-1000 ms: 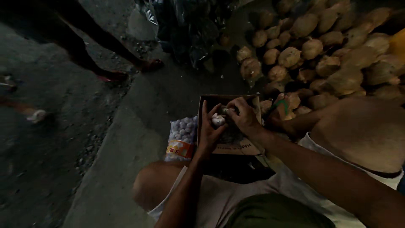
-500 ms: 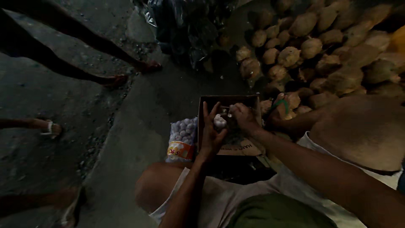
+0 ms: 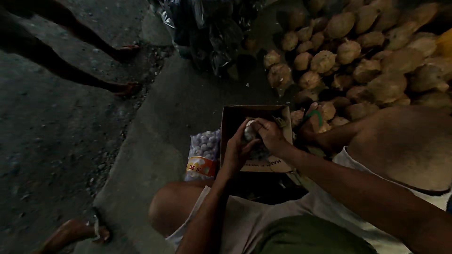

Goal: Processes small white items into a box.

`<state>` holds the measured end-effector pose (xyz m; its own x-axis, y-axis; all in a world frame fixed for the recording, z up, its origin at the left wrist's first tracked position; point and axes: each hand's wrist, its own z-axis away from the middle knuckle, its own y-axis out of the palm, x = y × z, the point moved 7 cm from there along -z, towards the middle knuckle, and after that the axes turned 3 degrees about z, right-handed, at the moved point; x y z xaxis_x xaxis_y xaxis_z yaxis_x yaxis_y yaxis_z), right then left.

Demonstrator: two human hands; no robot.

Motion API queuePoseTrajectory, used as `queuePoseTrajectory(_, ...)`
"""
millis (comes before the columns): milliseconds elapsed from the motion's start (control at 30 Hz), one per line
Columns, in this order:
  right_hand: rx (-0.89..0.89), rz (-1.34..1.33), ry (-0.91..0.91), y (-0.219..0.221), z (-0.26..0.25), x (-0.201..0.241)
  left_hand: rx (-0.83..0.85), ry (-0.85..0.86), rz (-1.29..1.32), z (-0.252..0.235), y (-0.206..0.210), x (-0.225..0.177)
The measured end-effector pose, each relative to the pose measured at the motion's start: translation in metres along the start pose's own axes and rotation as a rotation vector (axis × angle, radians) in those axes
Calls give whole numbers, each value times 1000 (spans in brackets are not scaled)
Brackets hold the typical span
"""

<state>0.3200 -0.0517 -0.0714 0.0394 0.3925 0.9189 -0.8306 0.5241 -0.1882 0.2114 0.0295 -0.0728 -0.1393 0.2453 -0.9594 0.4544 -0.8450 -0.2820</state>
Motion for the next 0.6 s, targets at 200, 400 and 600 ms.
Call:
queuePoseTrajectory(200, 63, -51, 35, 3, 3, 0, -31, -12, -46, 0, 0, 5)
queuePoseTrajectory(400, -50, -45, 50, -6, 0, -1, -11, -20, 142, 1, 3, 2)
queuePoseTrajectory(600, -92, 110, -19, -21, -2, 8, -64, -81, 385, 1, -1, 9)
